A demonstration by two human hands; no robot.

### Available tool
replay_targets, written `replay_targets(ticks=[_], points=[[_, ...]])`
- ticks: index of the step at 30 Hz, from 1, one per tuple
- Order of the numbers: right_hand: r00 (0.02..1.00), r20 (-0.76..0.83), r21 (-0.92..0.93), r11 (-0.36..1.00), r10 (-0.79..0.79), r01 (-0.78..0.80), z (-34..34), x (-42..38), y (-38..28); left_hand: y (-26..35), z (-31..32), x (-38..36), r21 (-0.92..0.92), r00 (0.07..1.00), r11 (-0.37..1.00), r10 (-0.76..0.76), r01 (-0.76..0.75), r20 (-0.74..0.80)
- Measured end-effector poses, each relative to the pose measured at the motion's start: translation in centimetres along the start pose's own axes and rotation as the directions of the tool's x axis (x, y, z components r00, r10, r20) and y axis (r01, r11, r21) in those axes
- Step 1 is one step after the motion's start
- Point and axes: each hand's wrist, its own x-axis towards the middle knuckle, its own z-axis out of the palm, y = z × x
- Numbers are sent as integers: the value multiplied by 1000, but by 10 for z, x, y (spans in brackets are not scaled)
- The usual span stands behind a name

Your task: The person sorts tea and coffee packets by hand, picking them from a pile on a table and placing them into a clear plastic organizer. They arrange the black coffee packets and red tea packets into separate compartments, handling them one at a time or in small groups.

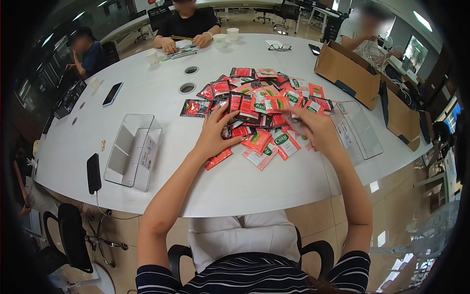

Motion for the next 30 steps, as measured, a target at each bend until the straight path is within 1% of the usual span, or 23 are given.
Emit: replay_targets(ticks=[1,3,6,9,11,12,14,15,16,20,23,24,26,27,28,30], points=[[994,-83,-19,997,-72,71,-2,7,5,0,0,0,-2,1000,1000,1,-1,-4],[946,-242,-73,977,-214,202,-4,26,18,0,1,-1,1,1000,1000,1,-1,-7],[917,-322,-168,968,-235,188,1,54,28,-1,1,0,0,1000,1000,7,-7,-6],[942,-298,-161,981,-152,108,22,80,41,0,0,0,16,1000,1000,13,-13,-7],[992,-121,-14,999,-35,34,47,87,60,0,-1,0,28,1000,999,17,-17,-9],[1000,-25,53,999,13,-11,61,92,71,0,-1,0,33,1000,999,19,-19,-10],[997,-45,-177,983,-58,49,102,91,99,2,-3,0,47,1000,999,13,-13,1],[994,-48,-290,954,-95,77,109,89,96,3,-4,0,50,1000,999,9,-9,1],[999,45,-293,956,-13,25,111,88,96,4,-5,1,51,1000,999,4,-4,1],[998,52,-317,948,-20,36,113,83,95,7,-4,1,38,1000,999,-13,14,-7],[996,79,-279,959,-29,50,112,81,94,11,-5,1,41,999,999,-35,36,-9],[997,61,-283,957,-41,56,110,80,90,13,-6,1,55,999,997,-45,45,-4],[997,41,-21,998,-61,62,100,87,89,15,-10,1,55,998,996,-64,65,-9],[997,28,112,992,-67,63,96,91,92,16,-11,1,39,997,996,-74,74,-17],[997,-77,200,979,-16,32,97,95,102,17,-12,1,23,996,996,-82,82,-25],[982,-180,214,976,63,-23,82,97,128,7,-9,3,-52,988,995,-95,90,-119]])
